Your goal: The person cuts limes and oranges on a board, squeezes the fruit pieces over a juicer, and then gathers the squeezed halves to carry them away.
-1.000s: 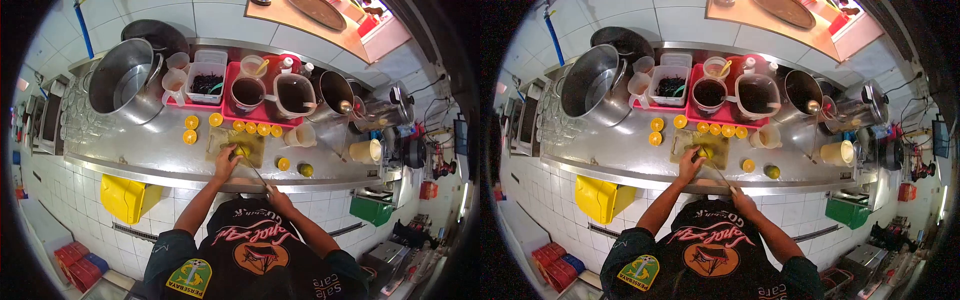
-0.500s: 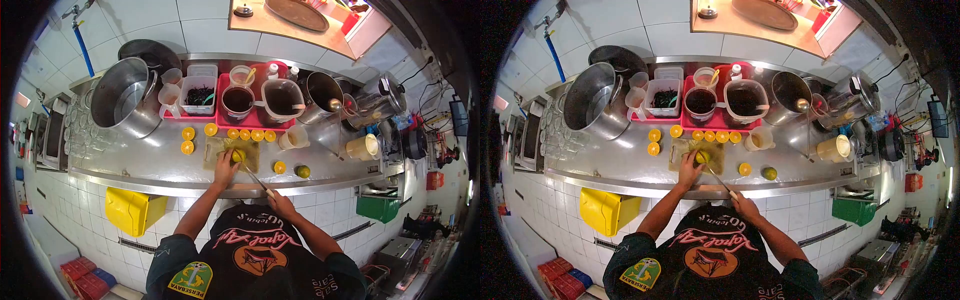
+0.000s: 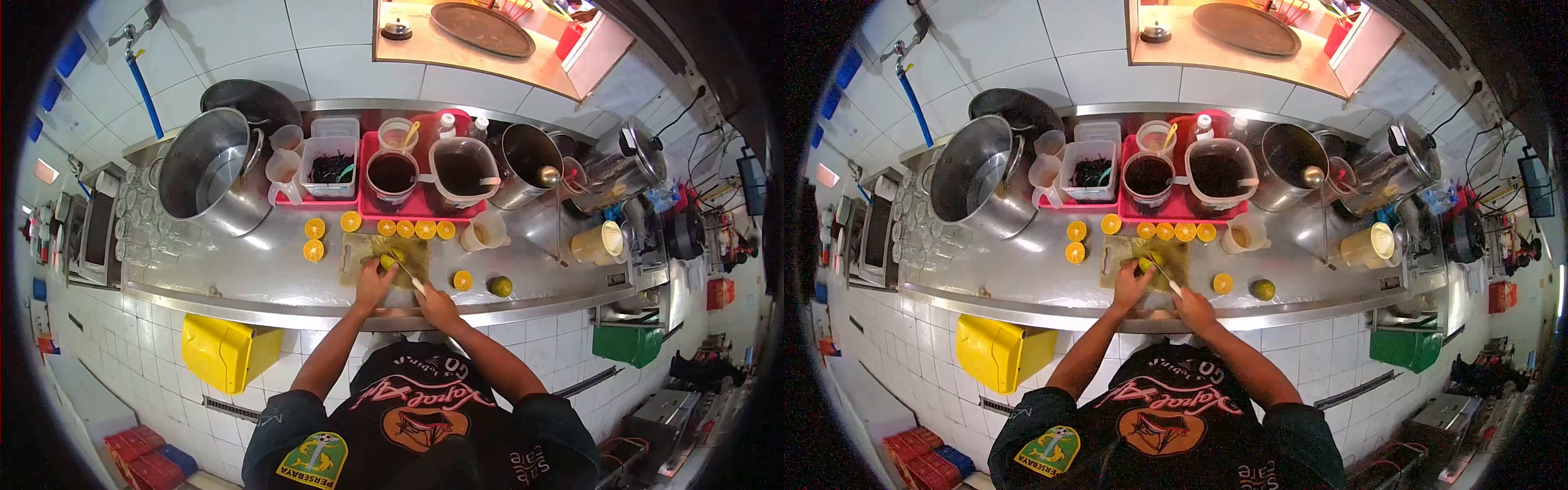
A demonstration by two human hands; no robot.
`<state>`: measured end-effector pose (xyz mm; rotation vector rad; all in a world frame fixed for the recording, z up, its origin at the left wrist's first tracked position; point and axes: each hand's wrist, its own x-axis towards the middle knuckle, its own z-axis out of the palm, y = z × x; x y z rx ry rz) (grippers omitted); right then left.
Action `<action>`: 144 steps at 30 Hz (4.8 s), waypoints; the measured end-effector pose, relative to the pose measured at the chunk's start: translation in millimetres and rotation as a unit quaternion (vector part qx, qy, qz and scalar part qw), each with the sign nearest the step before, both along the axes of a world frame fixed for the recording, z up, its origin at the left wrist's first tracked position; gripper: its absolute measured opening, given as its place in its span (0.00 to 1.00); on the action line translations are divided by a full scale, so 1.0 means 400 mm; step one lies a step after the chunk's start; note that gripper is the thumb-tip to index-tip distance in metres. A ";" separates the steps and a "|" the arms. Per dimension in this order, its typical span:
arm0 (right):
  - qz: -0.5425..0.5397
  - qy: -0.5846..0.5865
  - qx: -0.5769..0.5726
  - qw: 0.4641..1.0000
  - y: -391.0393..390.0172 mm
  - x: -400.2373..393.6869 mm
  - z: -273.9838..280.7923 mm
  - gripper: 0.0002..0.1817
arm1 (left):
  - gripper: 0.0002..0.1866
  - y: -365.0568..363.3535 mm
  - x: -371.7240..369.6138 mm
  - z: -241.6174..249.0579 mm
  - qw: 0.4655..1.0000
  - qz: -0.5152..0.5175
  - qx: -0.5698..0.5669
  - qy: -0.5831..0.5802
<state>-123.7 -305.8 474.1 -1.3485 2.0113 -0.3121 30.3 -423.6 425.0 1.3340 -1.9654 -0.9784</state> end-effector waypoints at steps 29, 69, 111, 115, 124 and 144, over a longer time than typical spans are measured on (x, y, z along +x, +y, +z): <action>-0.081 -0.101 -0.062 0.990 -0.028 0.120 -0.143 0.20 | 0.19 0.011 0.013 0.008 1.000 -0.004 -0.008 0.027; -0.132 0.115 -0.149 0.973 0.236 -0.335 0.043 0.32 | 0.18 0.093 0.099 0.119 0.994 0.026 -0.067 0.086; -0.068 -0.043 -0.091 0.993 -0.175 0.091 0.015 0.26 | 0.35 -0.007 0.025 -0.046 0.995 -0.026 -0.091 0.043; -0.084 -0.057 -0.101 0.990 -0.186 0.095 0.010 0.26 | 0.36 -0.011 0.026 -0.005 0.996 -0.029 -0.074 0.048; -0.051 -0.067 -0.088 0.993 -0.191 0.074 0.013 0.28 | 0.33 -0.013 0.031 -0.014 0.993 -0.030 -0.091 0.072; -0.024 -0.038 -0.052 0.998 0.034 0.022 0.044 0.26 | 0.27 -0.014 0.028 0.001 0.991 -0.001 -0.076 0.107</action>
